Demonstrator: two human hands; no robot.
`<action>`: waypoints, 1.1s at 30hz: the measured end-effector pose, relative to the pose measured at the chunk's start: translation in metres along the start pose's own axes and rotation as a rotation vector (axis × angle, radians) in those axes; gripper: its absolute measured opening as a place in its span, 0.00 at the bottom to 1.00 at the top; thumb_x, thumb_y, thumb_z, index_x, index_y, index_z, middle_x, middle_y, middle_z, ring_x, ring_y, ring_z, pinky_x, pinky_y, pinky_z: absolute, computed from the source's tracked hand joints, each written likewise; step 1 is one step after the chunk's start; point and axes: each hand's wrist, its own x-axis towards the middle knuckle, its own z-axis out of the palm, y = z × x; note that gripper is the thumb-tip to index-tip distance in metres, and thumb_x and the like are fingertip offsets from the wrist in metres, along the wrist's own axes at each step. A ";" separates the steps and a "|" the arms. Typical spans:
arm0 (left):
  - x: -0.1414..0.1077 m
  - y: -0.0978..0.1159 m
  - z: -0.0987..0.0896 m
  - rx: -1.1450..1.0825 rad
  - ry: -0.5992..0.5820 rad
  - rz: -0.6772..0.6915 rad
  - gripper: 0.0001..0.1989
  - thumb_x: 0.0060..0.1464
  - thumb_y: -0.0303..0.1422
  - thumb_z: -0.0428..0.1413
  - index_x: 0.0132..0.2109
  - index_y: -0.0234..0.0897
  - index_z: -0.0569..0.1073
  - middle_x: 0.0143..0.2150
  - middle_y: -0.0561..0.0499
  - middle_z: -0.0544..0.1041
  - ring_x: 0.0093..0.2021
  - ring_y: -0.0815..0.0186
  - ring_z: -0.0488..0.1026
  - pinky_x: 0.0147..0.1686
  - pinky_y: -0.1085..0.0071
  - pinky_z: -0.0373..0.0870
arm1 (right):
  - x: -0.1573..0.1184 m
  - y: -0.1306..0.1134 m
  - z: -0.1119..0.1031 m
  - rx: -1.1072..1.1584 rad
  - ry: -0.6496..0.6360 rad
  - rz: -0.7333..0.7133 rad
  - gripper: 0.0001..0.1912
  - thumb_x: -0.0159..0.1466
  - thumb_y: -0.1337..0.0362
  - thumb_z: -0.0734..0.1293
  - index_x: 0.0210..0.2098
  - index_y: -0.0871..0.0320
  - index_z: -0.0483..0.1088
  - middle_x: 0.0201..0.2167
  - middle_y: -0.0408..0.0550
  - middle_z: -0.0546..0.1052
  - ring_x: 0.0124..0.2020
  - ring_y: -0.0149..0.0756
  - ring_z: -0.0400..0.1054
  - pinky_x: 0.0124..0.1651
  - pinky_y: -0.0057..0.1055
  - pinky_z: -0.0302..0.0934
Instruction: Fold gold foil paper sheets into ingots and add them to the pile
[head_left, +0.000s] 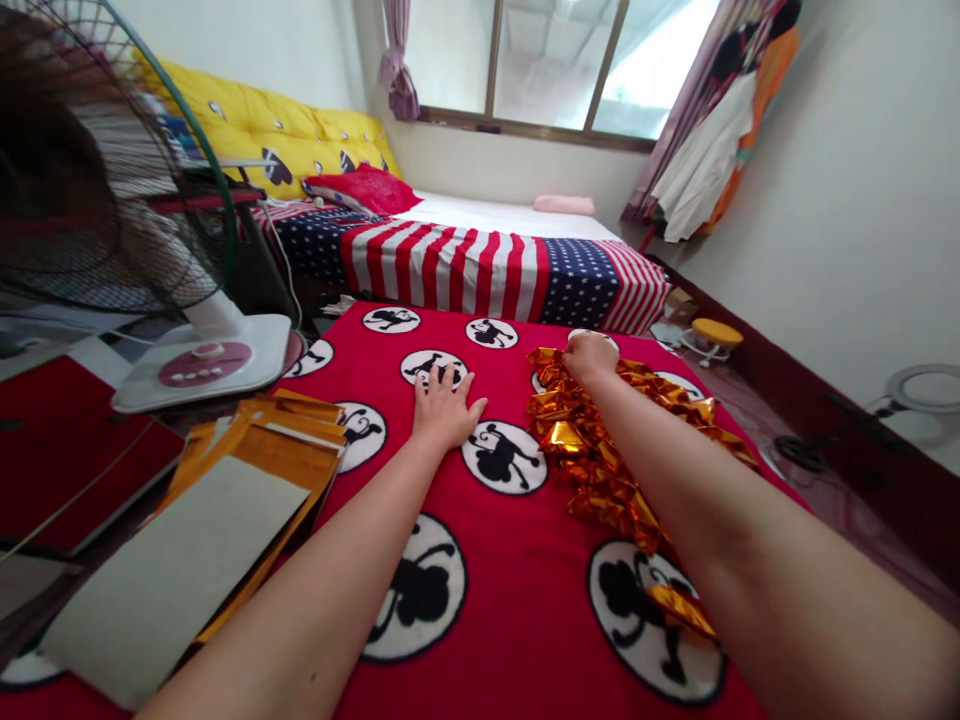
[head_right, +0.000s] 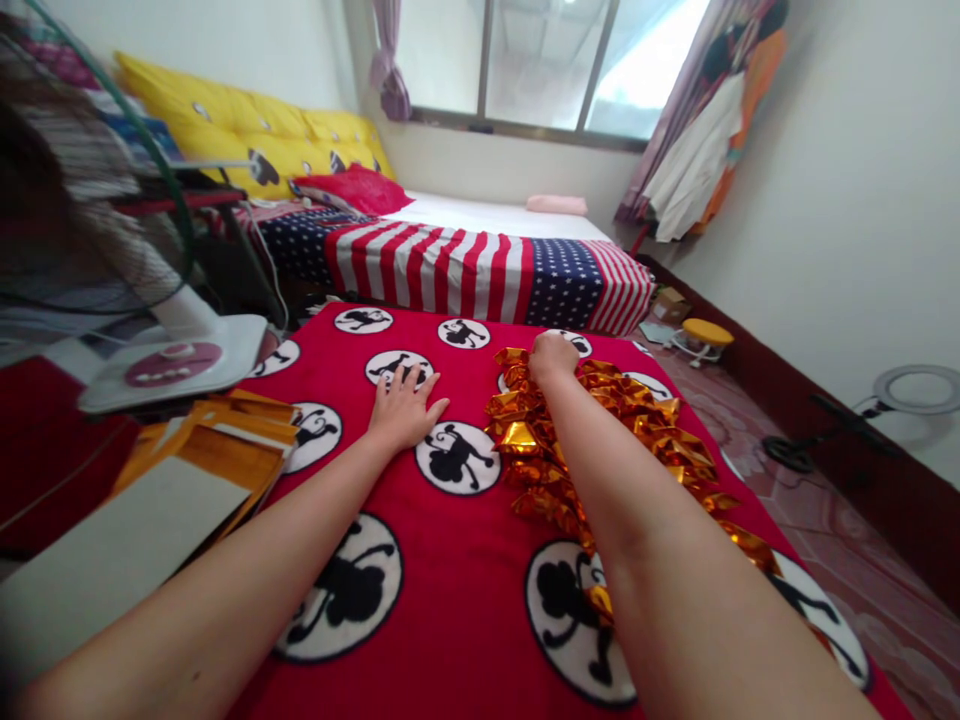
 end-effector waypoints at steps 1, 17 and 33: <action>0.000 0.000 0.000 -0.002 0.000 0.000 0.33 0.61 0.53 0.40 0.68 0.45 0.58 0.72 0.43 0.53 0.71 0.45 0.45 0.66 0.43 0.39 | 0.001 0.001 -0.001 0.006 -0.001 0.007 0.12 0.60 0.69 0.66 0.40 0.64 0.79 0.42 0.65 0.79 0.45 0.52 0.73 0.45 0.40 0.64; -0.036 0.001 -0.013 -0.146 -0.110 0.060 0.30 0.64 0.41 0.43 0.69 0.32 0.57 0.73 0.38 0.49 0.72 0.49 0.43 0.69 0.52 0.39 | -0.326 -0.078 -0.065 1.357 -0.379 0.019 0.16 0.59 0.59 0.69 0.46 0.58 0.71 0.33 0.45 0.76 0.25 0.31 0.66 0.27 0.27 0.60; -0.230 -0.098 -0.122 -0.261 0.439 -0.085 0.14 0.57 0.39 0.54 0.46 0.39 0.78 0.48 0.45 0.79 0.52 0.56 0.74 0.57 0.61 0.66 | -0.359 -0.072 -0.029 1.263 -0.174 0.008 0.11 0.63 0.60 0.64 0.43 0.57 0.71 0.29 0.46 0.75 0.26 0.35 0.68 0.29 0.29 0.62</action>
